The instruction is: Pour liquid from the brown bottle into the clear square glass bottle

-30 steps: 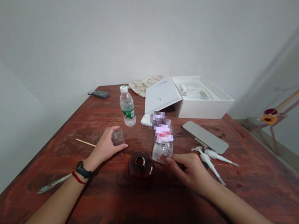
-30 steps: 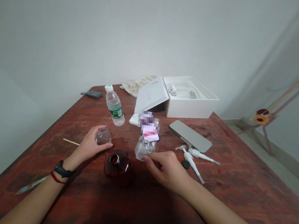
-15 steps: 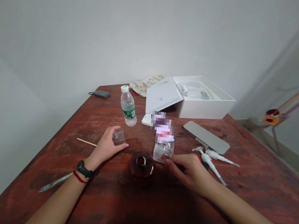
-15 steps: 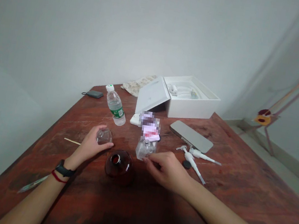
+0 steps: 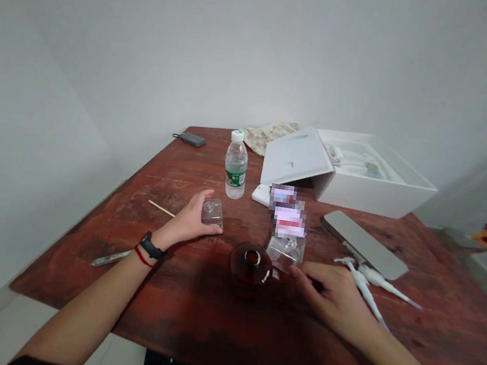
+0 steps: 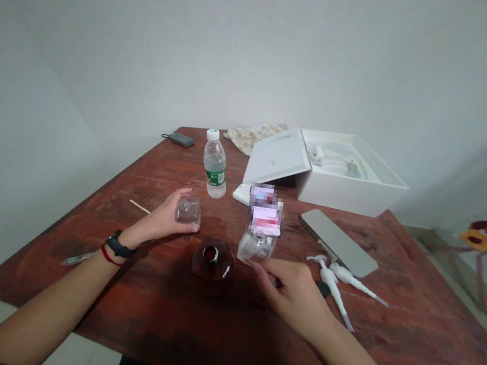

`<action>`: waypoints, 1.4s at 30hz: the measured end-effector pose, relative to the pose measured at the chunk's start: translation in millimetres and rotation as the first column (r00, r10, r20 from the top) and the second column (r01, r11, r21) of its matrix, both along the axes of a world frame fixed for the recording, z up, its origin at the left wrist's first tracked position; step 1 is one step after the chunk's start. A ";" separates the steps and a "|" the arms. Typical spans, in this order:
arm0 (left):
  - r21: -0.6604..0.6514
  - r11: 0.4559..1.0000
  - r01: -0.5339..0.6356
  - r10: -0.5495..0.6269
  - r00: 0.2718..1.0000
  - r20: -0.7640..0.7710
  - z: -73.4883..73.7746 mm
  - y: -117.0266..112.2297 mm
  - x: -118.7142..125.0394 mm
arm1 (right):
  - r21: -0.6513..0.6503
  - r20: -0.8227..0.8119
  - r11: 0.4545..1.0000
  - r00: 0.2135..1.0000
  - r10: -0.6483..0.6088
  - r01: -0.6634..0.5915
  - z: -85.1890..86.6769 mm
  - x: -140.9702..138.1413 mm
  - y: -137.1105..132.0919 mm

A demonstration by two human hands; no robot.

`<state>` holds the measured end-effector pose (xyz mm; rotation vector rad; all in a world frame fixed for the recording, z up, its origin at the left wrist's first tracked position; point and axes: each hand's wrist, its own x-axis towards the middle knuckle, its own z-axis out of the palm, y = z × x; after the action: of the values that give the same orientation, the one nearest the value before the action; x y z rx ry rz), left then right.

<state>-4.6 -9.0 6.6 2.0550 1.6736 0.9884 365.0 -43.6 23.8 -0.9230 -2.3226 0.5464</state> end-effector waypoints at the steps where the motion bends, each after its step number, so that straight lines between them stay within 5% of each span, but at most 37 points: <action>1: -0.005 1.000 -0.003 0.003 1.000 0.002 0.8 -0.5 -0.7 | -0.004 0.006 1.000 1.000 -0.002 0.002 0.5 0.0 -0.2; 15: 0.039 0.998 -0.049 0.050 0.999 -0.020 0.1 -8.7 19.3 | 0.004 -0.023 0.999 0.999 0.048 -0.048 -0.7 -4.0 -0.1; 42: 0.088 0.996 0.006 0.003 0.995 -0.095 -8.8 -4.1 15.9 | -0.062 0.042 0.997 0.998 0.038 -0.035 -9.8 -3.0 0.2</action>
<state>11.4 -13.1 -2.2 2.1921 1.7029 0.9955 362.0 -43.4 14.0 -0.9306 -2.3773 0.6211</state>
